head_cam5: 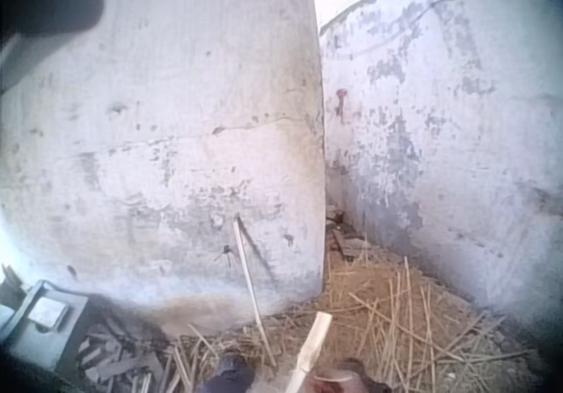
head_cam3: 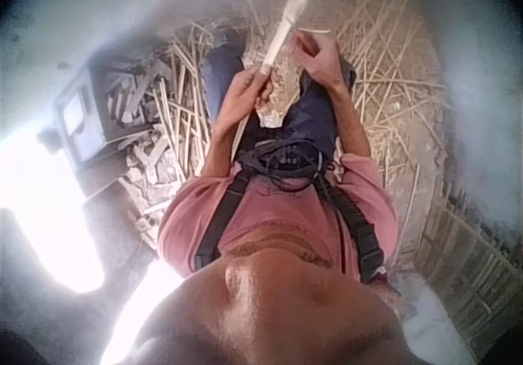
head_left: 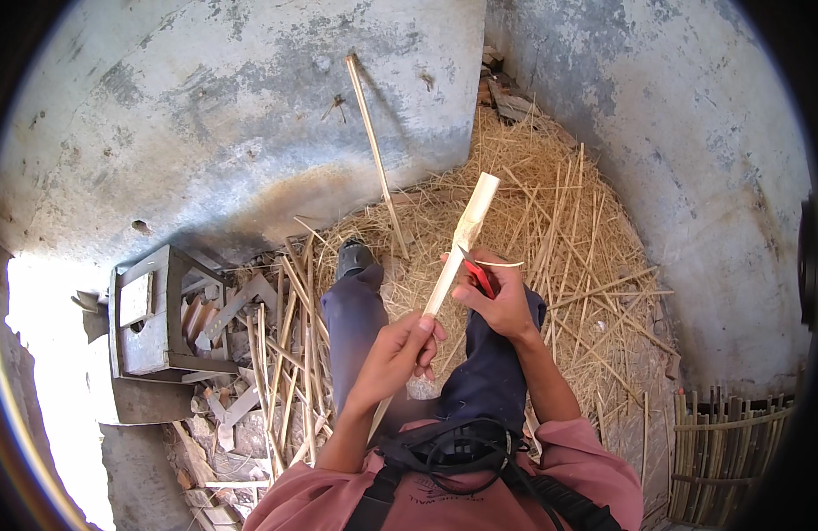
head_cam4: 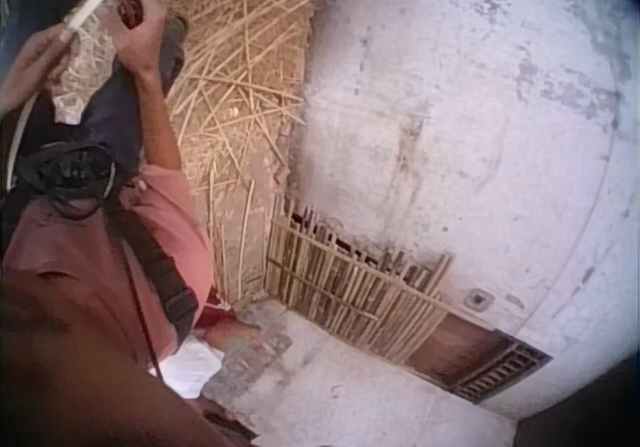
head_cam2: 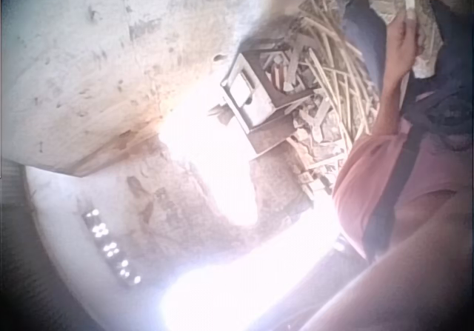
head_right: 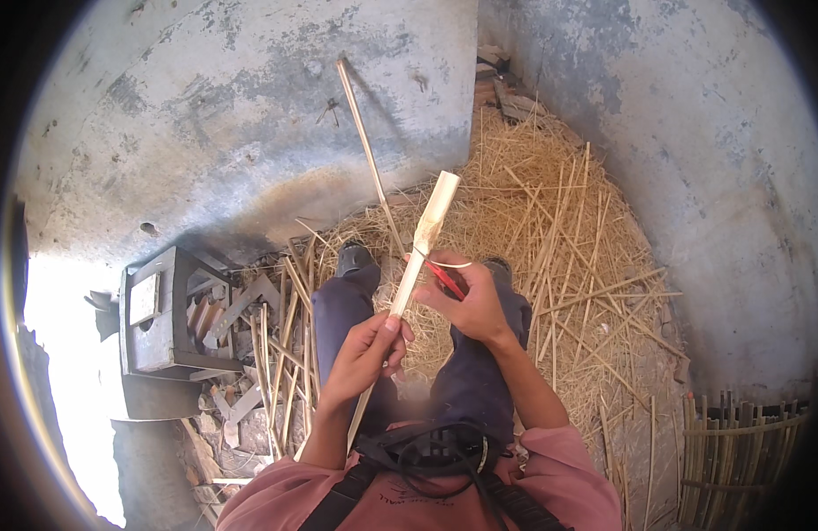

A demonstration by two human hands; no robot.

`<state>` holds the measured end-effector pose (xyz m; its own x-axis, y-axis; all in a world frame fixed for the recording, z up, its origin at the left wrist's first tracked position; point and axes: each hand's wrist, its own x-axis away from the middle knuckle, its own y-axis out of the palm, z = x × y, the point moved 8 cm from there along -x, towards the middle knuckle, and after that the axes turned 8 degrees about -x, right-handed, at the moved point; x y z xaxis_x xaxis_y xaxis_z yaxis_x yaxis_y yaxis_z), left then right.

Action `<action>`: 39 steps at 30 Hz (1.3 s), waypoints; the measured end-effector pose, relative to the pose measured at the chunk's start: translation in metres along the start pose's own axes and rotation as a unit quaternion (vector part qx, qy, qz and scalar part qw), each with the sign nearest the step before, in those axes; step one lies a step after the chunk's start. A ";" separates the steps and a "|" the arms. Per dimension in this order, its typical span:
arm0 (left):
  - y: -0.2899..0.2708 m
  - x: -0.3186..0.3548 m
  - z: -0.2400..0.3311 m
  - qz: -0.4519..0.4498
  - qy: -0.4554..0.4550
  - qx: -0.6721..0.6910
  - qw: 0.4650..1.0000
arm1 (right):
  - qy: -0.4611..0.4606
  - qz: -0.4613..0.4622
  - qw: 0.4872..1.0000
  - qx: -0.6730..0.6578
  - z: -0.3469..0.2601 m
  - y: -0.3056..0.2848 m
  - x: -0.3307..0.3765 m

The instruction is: The person whittles a strip of wood using a small red utility knife while seated, removing thin shavings to shape the end of the piece.

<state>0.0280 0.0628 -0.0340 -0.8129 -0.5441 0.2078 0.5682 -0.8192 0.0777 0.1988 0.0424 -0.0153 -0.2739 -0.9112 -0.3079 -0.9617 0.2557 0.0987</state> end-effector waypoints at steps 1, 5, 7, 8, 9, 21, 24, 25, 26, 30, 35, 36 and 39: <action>0.000 0.000 0.002 0.002 0.005 -0.028 1.000 | 0.016 0.012 1.000 -0.021 0.002 0.000 -0.001; -0.001 0.002 -0.001 0.019 0.025 -0.026 0.999 | 0.089 0.029 0.995 -0.043 0.009 -0.003 -0.004; -0.007 0.010 -0.003 0.022 0.041 -0.060 0.997 | 0.103 0.045 0.993 -0.042 0.005 -0.008 -0.006; -0.013 0.016 -0.005 0.024 0.049 -0.078 0.995 | 0.096 0.061 0.992 -0.054 0.001 -0.007 -0.009; -0.017 0.023 -0.014 -0.010 0.019 -0.106 0.994 | 0.089 0.077 0.991 -0.066 -0.002 -0.009 -0.012; -0.048 0.053 -0.039 -0.030 -0.057 -0.083 0.994 | 0.001 0.057 0.996 0.074 -0.020 -0.008 -0.011; -0.044 0.042 -0.018 0.029 -0.018 -0.044 0.998 | -0.083 -0.006 0.975 0.206 -0.039 0.009 -0.002; -0.044 0.038 -0.016 0.037 -0.014 -0.041 0.998 | -0.122 -0.031 0.959 0.254 -0.046 0.018 0.001; -0.043 0.035 -0.013 0.045 -0.009 -0.039 0.998 | -0.156 -0.035 0.946 0.283 -0.048 0.023 0.003; -0.039 0.029 -0.007 0.057 0.008 -0.028 0.998 | -0.212 -0.059 0.915 0.338 -0.047 0.034 0.009; -0.033 0.021 0.003 0.093 0.052 -0.025 0.994 | -0.243 -0.069 0.900 0.356 -0.047 0.041 0.014; -0.032 0.020 0.004 0.101 0.061 -0.009 0.993 | -0.243 -0.067 0.899 0.358 -0.047 0.041 0.015; -0.026 0.018 0.005 0.097 0.048 0.060 0.992 | -0.244 -0.058 0.898 0.361 -0.048 0.040 0.015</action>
<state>-0.0010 0.0754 -0.0279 -0.6926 -0.7081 0.1375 0.7210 -0.6737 0.1618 0.1566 0.0236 0.0292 0.0259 -0.7409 -0.6711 -0.6922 0.4711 -0.5468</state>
